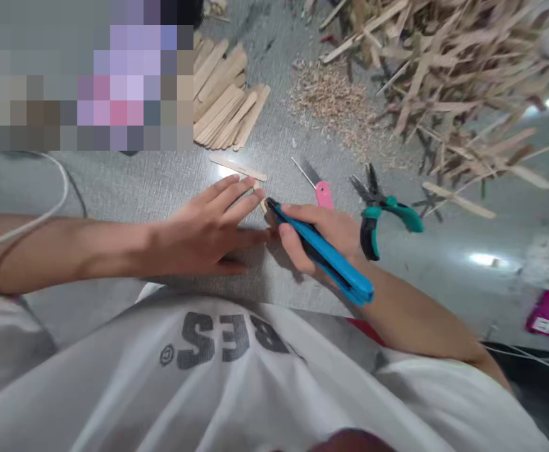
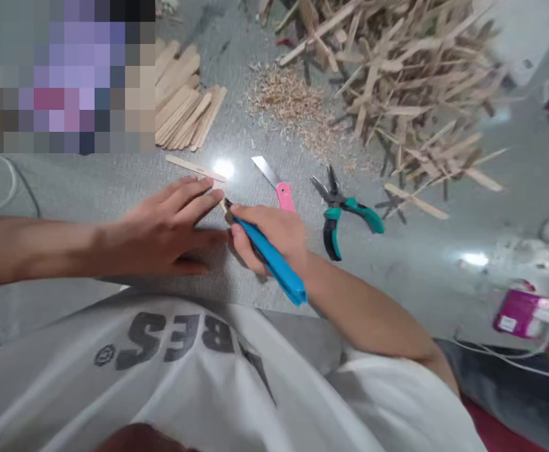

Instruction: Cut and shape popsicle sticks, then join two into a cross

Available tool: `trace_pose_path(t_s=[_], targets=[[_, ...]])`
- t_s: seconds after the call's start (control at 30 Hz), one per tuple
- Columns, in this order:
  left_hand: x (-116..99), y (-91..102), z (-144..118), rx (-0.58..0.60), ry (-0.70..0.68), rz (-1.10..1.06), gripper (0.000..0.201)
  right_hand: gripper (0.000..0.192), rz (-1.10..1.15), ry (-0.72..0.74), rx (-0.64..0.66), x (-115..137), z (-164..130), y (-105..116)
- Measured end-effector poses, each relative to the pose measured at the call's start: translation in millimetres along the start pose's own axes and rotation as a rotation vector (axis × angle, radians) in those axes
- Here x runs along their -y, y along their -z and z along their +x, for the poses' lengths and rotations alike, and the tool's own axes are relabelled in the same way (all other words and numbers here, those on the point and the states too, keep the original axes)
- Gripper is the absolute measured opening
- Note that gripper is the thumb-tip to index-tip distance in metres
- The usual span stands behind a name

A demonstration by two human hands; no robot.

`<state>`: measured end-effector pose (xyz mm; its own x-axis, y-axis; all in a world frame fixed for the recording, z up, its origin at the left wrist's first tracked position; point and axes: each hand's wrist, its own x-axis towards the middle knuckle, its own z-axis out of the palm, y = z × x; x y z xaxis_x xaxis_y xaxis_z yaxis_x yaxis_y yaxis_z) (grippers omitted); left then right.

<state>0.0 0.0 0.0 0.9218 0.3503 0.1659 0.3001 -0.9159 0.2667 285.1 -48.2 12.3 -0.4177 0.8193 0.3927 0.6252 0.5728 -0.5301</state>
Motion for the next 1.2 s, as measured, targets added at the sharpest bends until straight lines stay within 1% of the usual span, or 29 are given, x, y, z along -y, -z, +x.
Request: trace_pose_path(t_s=[0.17, 0.3, 0.53, 0.7, 0.87, 0.93, 1.03, 1.2], targets=[[-1.1, 2.4, -0.9, 0.032, 0.031, -0.01, 0.083, 0.032, 0.046, 0.045, -0.066, -4.2, -0.3, -5.6], [-2.2, 3.1, 0.0, 0.048, 0.03, -0.005, 0.084, 0.029, 0.054, 0.089, -0.115, -6.0, 1.7, -9.5], [-4.4, 4.6, -0.1, 0.058, 0.031, 0.036, 0.088, 0.035, 0.058, 0.109, -0.12, -5.5, 3.5, -10.3], [-3.8, 4.5, -0.7, 0.066, 0.033, 0.016, 0.088, 0.031, 0.024, 0.074, -0.127, -0.9, 2.6, -6.9], [-2.9, 1.4, -1.8, 0.041, 0.035, 0.003, 0.087, 0.043, 0.042, 0.051, -0.081, -0.5, 2.7, -4.4], [-2.6, 1.3, -1.7, 0.035, 0.036, -0.002, 0.087, 0.044, 0.061, 0.056, -0.084, -1.3, 3.3, -4.9], [-2.8, 3.4, -0.6, 0.047, 0.032, 0.005, 0.086, 0.043, 0.074, 0.079, -0.102, -2.5, 4.2, -6.3], [-4.0, 5.5, 0.8, 0.089, 0.037, 0.019, 0.084, 0.037, 0.034, 0.103, -0.109, -2.8, 4.0, -6.8]])
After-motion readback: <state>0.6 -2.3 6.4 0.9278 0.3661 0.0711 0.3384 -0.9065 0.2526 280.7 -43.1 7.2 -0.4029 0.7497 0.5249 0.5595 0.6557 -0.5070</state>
